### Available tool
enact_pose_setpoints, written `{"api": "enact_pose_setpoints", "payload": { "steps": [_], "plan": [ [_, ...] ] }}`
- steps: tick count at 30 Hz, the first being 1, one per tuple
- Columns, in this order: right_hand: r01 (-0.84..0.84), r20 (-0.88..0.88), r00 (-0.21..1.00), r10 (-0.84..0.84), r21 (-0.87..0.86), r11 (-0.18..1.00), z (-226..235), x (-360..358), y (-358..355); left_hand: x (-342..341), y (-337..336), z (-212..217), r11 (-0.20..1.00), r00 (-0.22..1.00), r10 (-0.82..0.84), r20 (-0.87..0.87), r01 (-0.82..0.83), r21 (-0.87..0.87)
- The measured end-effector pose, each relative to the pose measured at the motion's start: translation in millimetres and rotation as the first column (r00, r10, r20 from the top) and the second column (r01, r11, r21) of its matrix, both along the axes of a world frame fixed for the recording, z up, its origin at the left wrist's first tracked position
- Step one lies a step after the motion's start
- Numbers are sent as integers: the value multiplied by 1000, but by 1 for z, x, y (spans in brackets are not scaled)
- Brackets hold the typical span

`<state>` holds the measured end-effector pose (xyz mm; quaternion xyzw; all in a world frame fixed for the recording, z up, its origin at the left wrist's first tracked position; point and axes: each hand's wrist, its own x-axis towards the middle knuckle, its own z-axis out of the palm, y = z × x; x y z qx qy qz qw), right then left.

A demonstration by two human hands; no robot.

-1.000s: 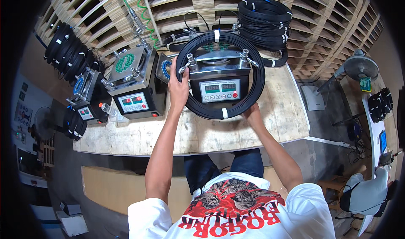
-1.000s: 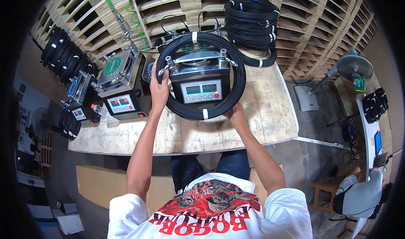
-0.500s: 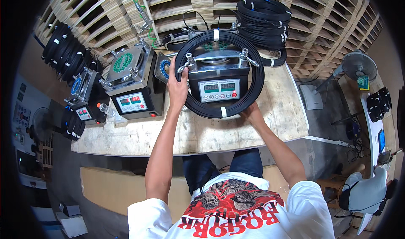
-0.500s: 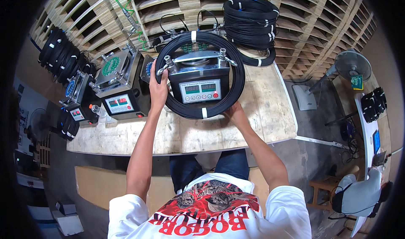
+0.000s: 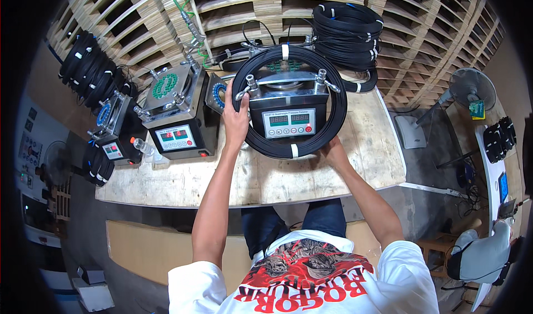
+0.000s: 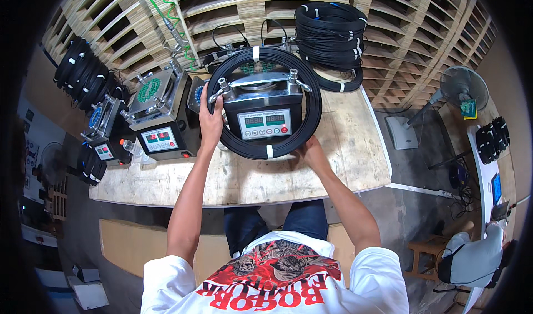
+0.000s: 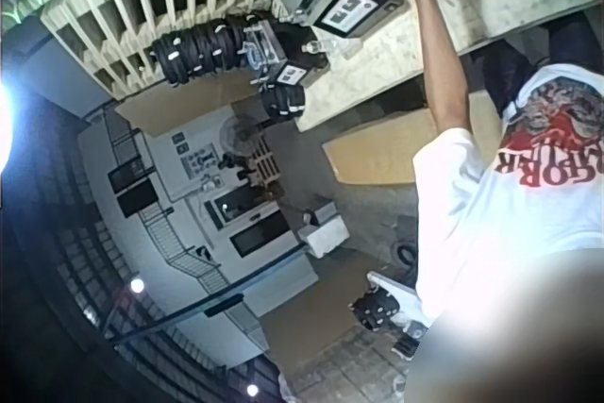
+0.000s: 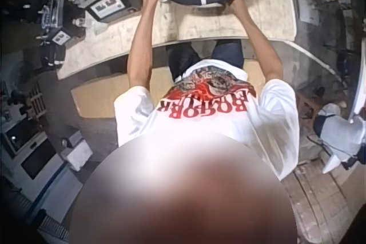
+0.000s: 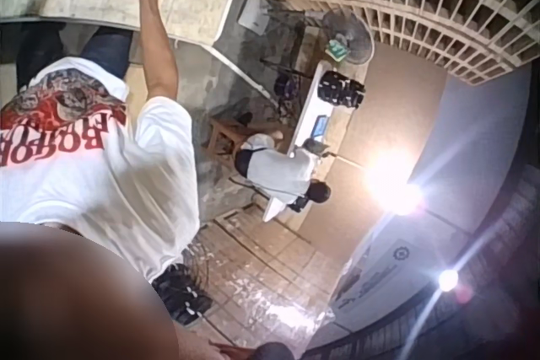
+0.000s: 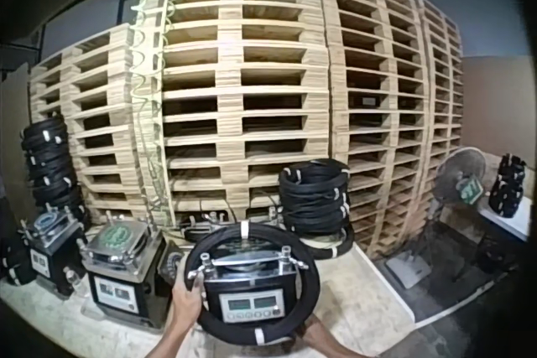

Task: Operating multiple cable polishing machines to polish the connectors of fiber optic cables.

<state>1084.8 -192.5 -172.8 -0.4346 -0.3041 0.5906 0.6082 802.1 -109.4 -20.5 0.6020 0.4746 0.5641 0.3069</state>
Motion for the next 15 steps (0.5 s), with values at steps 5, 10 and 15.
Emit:
{"api": "enact_pose_setpoints", "payload": {
  "steps": [5,10,15],
  "plan": [
    [-163,10,986,164,-46,986,25,2,-7,-1,-3,1,999,1000,12,-3,-11,33],
    [-123,-38,992,122,-33,992,-12,24,9,10,-2,2,994,1000,13,-5,-12,111],
    [-115,193,976,102,56,992,-12,16,12,2,-4,-1,999,999,23,-21,-22,43]
  ]
}}
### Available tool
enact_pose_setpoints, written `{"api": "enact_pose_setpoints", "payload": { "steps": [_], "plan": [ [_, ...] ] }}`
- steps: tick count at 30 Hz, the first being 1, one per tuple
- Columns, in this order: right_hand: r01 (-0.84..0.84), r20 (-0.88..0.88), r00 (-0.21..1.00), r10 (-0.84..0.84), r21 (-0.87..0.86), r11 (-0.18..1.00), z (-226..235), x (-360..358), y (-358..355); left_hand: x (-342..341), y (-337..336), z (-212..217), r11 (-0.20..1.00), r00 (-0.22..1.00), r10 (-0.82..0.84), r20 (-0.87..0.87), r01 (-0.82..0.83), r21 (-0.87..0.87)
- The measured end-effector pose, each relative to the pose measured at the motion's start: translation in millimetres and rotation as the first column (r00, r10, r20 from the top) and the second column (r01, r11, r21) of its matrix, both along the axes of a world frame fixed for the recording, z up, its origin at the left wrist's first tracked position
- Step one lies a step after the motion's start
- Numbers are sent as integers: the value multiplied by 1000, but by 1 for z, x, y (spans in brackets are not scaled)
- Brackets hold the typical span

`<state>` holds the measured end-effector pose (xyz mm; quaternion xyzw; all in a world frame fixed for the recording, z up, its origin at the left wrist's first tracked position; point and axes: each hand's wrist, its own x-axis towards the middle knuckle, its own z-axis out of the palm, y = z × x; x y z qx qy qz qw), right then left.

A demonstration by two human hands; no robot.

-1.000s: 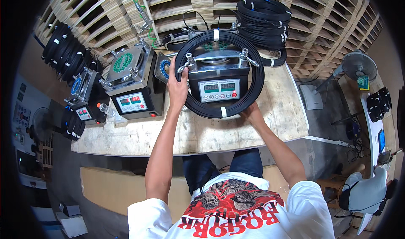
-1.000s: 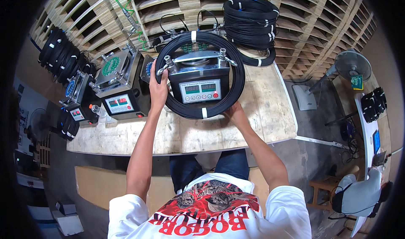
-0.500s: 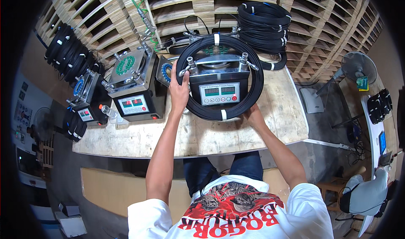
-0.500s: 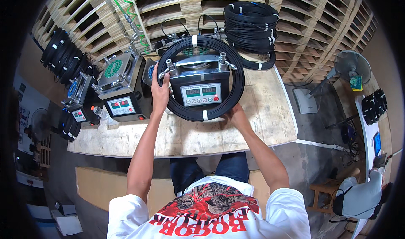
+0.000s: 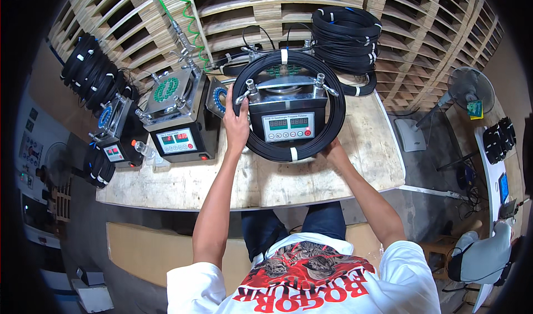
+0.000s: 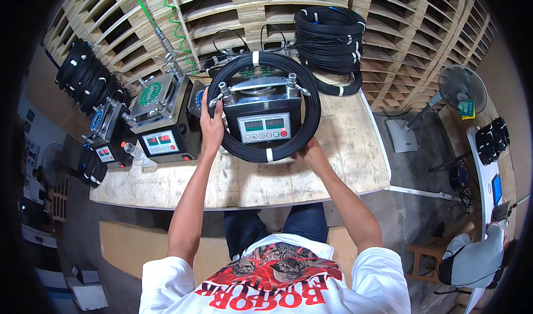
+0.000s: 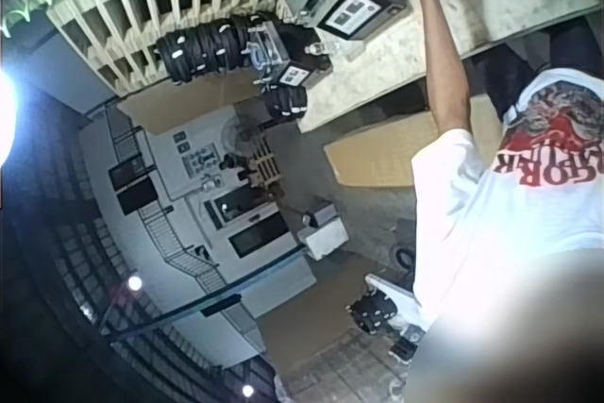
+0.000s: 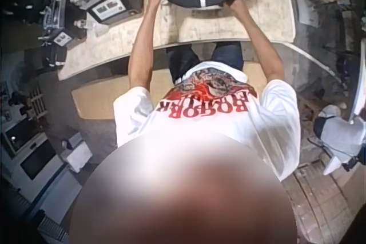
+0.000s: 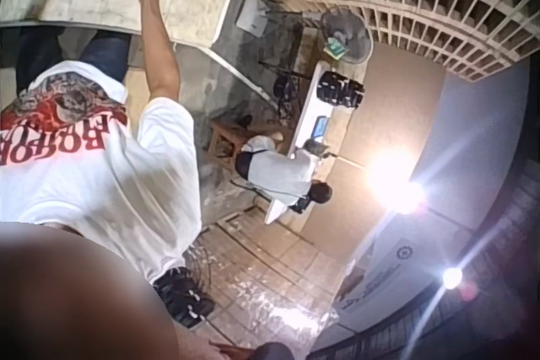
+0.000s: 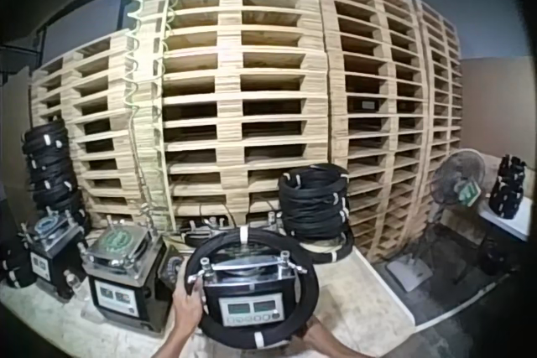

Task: Operating multiple cable polishing machines to polish the connectors of fiber optic cables.

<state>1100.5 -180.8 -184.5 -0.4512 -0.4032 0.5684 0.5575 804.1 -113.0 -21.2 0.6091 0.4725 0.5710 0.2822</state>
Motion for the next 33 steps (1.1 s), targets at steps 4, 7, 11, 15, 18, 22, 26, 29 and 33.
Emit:
{"api": "enact_pose_setpoints", "payload": {
  "steps": [4,7,11,15,18,22,26,29,33],
  "plan": [
    [90,-248,961,-121,-132,987,7,-7,-8,2,4,-5,991,998,38,-40,-33,130],
    [-63,21,998,64,-26,998,6,-3,-11,5,-1,-2,999,1000,16,1,-16,51],
    [-72,-125,990,68,-28,997,5,-7,-11,1,6,-12,988,997,76,-26,-72,138],
    [-23,438,895,-80,224,974,-2,12,-8,22,6,-7,991,999,46,-13,-44,126],
    [-186,942,290,167,-115,976,56,3,-18,2,0,-10,987,993,110,-37,-104,120],
    [-205,832,361,422,-370,906,127,-3,-38,6,-1,-9,987,992,119,-51,-112,118],
    [-148,981,183,-65,93,985,162,-42,-39,9,-4,-5,991,995,96,-28,-92,99],
    [-258,913,75,-401,407,876,142,-52,-17,9,-2,-6,992,996,84,-40,-80,94],
    [-277,884,-32,-466,440,854,134,-59,-4,8,1,-9,991,995,93,-31,-89,102]
  ]
}}
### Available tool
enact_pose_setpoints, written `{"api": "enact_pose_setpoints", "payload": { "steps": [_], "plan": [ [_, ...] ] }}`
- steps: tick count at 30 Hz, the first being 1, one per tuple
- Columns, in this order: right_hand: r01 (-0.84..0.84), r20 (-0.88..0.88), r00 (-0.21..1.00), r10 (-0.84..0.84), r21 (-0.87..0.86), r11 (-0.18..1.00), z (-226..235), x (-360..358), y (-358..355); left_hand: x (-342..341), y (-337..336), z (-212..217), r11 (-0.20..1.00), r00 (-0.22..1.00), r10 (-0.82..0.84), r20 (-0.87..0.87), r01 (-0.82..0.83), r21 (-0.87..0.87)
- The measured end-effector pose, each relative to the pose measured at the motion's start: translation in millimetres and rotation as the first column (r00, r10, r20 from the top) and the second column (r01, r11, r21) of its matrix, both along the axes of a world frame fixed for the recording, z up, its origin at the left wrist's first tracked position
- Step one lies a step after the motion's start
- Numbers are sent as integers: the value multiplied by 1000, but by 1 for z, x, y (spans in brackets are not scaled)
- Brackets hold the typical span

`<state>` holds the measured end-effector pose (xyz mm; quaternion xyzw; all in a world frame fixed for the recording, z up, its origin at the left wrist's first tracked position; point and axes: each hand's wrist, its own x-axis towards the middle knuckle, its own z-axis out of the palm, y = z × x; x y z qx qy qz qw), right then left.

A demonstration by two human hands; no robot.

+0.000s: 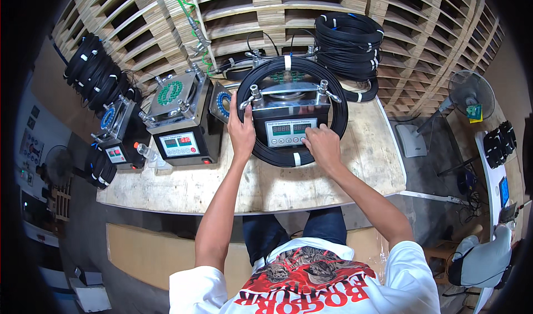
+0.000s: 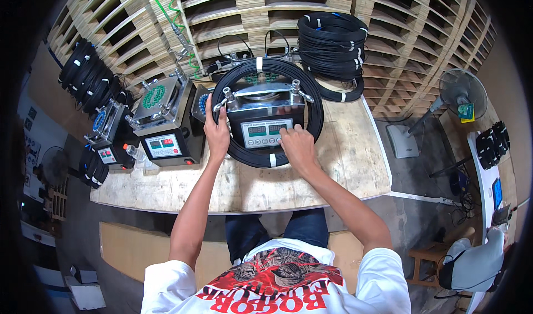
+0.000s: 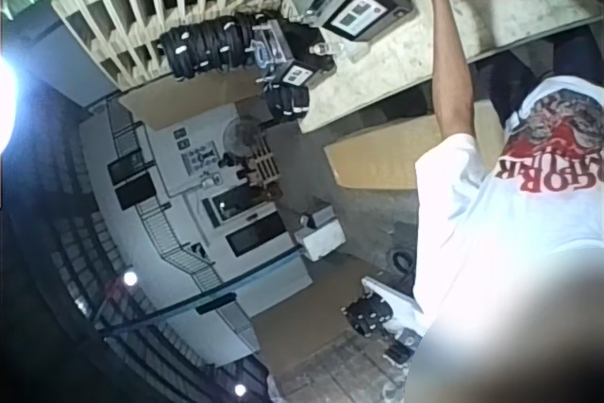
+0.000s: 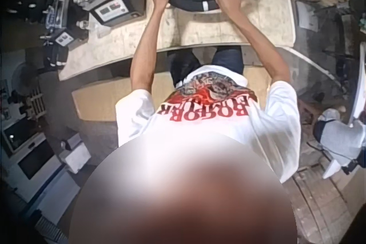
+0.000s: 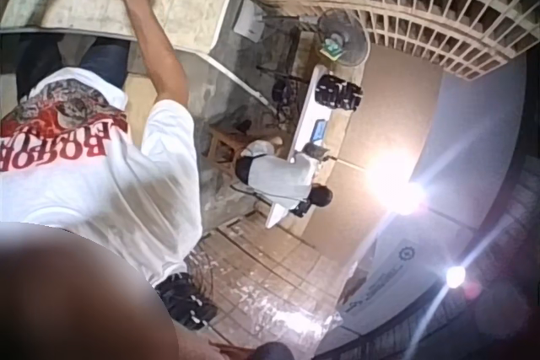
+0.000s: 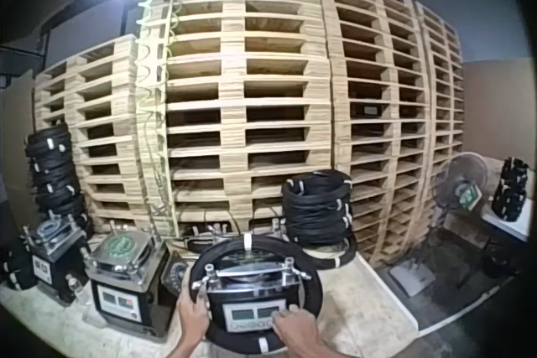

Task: Operating multiple cable polishing machines to polish the connectors of fiber optic cables.

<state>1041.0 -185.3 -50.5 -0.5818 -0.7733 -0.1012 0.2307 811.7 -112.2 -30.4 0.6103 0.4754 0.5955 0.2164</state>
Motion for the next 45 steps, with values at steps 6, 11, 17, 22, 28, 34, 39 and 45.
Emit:
{"api": "enact_pose_setpoints", "payload": {
  "steps": [6,11,17,22,28,34,39,45],
  "plan": [
    [-53,43,998,49,112,992,-3,0,1,-3,-1,2,1000,999,6,-38,-7,-3],
    [17,-594,801,72,143,990,30,8,2,-23,-5,15,996,946,90,-311,-83,38],
    [27,-738,674,24,57,998,68,52,21,-32,-14,66,978,795,124,-594,5,210],
    [-59,-763,642,70,41,997,74,63,35,-40,3,64,952,790,-105,-604,256,170],
    [-86,-819,563,111,76,993,73,59,43,-54,19,67,864,463,145,-874,371,340],
    [-267,-775,626,82,-114,957,92,92,57,-58,22,99,864,488,49,-872,417,282],
    [-285,-749,653,113,-105,953,141,130,106,-57,67,154,912,694,-55,-718,328,246],
    [-197,-343,898,275,245,949,156,119,232,-32,189,167,992,745,-103,-659,129,-9]
  ]
}}
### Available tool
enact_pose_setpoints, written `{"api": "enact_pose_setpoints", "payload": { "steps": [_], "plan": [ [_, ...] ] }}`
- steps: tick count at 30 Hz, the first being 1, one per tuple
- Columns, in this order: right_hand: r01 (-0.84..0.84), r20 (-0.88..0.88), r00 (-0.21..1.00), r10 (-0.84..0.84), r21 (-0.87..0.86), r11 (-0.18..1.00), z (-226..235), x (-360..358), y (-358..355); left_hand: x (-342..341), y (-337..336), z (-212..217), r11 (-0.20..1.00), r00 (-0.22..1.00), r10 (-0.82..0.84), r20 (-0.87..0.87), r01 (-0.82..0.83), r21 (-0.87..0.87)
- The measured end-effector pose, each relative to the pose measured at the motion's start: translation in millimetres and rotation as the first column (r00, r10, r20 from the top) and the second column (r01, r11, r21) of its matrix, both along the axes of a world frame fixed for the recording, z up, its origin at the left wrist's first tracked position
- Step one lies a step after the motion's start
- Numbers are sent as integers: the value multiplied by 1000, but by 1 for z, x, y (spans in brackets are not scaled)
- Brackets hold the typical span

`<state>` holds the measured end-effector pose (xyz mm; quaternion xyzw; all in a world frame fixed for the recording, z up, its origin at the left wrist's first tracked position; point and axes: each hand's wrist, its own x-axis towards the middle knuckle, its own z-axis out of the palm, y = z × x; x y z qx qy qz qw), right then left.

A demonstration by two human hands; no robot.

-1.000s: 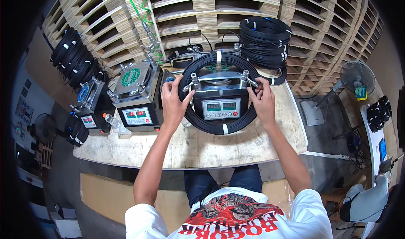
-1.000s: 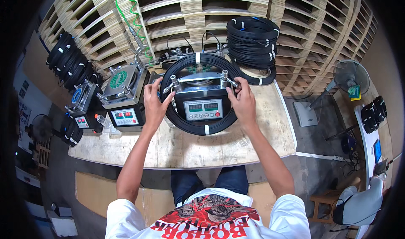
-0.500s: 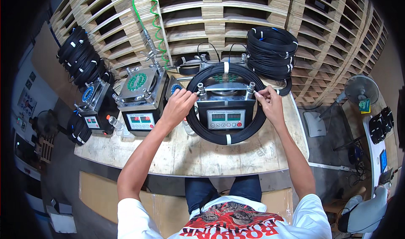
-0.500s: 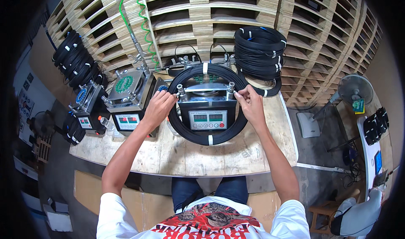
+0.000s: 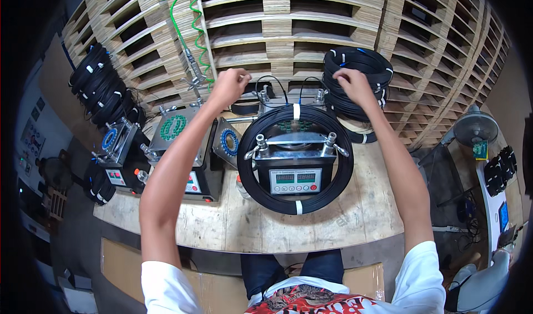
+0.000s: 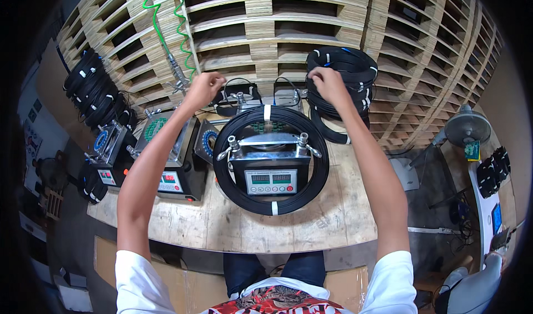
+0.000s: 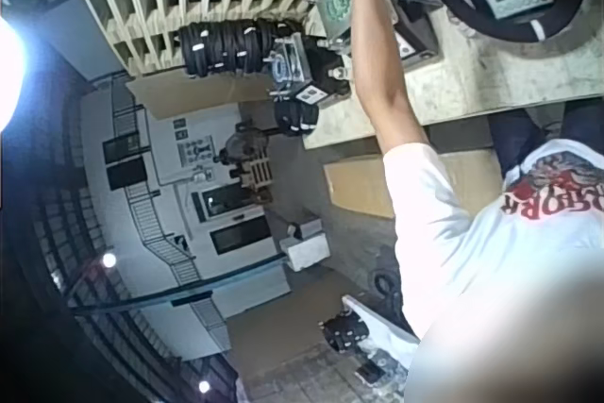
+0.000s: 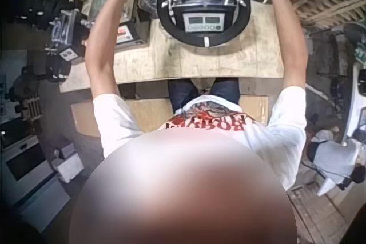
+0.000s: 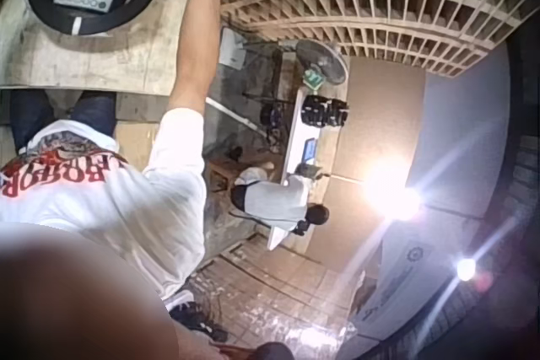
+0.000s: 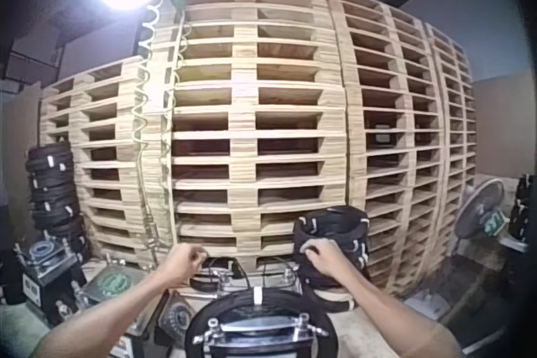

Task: Operating multiple cable polishing machines to polish the connectors of fiber optic cables.

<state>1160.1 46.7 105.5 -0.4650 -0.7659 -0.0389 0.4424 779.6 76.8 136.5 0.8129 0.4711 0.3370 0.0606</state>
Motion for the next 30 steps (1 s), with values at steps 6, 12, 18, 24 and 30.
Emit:
{"api": "enact_pose_setpoints", "payload": {
  "steps": [6,12,18,24,30],
  "plan": [
    [236,178,971,-159,-625,744,-24,-11,73,27,75,-57,810,986,151,-72,-165,-563],
    [-164,-313,918,-244,-859,485,-52,-4,85,21,91,-99,752,958,132,254,70,-656],
    [-204,-353,909,-220,-839,504,-41,-8,76,16,111,-109,633,858,188,479,267,-727],
    [211,51,976,-209,-422,882,-46,-5,51,28,94,-69,605,912,133,389,236,-760],
    [216,-203,966,-162,283,934,6,-47,-41,5,15,-18,999,997,-43,-65,43,13]
  ]
}}
